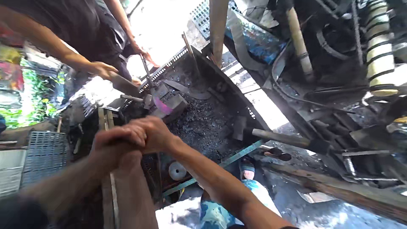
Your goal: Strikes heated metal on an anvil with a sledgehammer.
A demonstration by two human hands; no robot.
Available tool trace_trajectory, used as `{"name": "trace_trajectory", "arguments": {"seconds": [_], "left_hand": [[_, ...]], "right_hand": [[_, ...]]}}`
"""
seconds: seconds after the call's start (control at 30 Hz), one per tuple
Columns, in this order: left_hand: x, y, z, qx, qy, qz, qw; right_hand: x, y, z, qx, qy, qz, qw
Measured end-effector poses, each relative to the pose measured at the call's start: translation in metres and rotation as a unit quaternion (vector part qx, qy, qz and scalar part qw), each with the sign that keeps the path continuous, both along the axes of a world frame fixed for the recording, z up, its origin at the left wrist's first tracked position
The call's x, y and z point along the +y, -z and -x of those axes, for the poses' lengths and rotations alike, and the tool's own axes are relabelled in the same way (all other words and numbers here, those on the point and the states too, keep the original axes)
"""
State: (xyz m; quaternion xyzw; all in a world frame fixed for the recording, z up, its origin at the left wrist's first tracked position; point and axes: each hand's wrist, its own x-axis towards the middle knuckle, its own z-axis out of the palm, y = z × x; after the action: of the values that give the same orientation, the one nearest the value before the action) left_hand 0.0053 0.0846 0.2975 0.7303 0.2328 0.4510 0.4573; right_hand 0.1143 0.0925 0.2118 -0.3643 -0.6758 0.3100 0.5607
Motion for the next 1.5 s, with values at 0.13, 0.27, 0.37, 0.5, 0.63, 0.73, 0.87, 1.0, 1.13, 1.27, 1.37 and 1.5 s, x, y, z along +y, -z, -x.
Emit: {"name": "trace_trajectory", "arguments": {"seconds": [0.13,0.27,0.37,0.5,0.63,0.73,0.87,1.0,1.13,1.27,1.37,1.5], "left_hand": [[-0.003,0.249,-0.018,-0.103,-0.175,0.299,0.932],[-0.061,0.306,-0.024,-0.098,-0.232,0.459,0.852],[-0.135,0.213,-0.028,-0.129,-0.236,0.374,0.887],[-0.137,0.088,-0.013,-0.072,-0.151,0.166,0.972],[-0.044,-0.001,-0.014,-0.014,-0.037,-0.031,0.999],[0.004,0.089,-0.026,-0.061,-0.086,0.037,0.994],[-0.022,0.307,-0.027,-0.047,-0.253,0.443,0.859],[-0.098,0.267,-0.028,-0.08,-0.266,0.474,0.835],[-0.156,0.153,-0.025,-0.132,-0.202,0.341,0.909],[-0.105,0.043,-0.01,-0.057,-0.117,0.088,0.988],[-0.015,0.034,-0.015,-0.02,-0.075,-0.028,0.997],[0.004,0.244,-0.011,-0.087,-0.181,0.305,0.931]], "right_hand": [[-0.05,0.199,-0.005,-0.068,0.0,0.384,0.921],[-0.123,0.234,-0.017,-0.139,-0.033,0.537,0.831],[-0.176,0.17,-0.022,-0.113,-0.07,0.447,0.885],[-0.145,0.068,-0.017,0.029,-0.097,0.202,0.974],[-0.04,-0.01,-0.011,0.039,-0.034,0.023,0.998],[-0.011,0.073,-0.011,-0.015,0.017,0.136,0.99],[-0.088,0.235,-0.01,-0.066,-0.012,0.542,0.838],[-0.161,0.206,-0.017,-0.113,-0.05,0.528,0.84],[-0.194,0.133,-0.013,-0.031,-0.052,0.37,0.927],[-0.106,0.028,-0.009,0.041,-0.068,0.121,0.989],[-0.017,0.017,-0.008,0.014,-0.032,0.078,0.996],[-0.041,0.189,-0.002,-0.073,-0.01,0.41,0.909]]}}
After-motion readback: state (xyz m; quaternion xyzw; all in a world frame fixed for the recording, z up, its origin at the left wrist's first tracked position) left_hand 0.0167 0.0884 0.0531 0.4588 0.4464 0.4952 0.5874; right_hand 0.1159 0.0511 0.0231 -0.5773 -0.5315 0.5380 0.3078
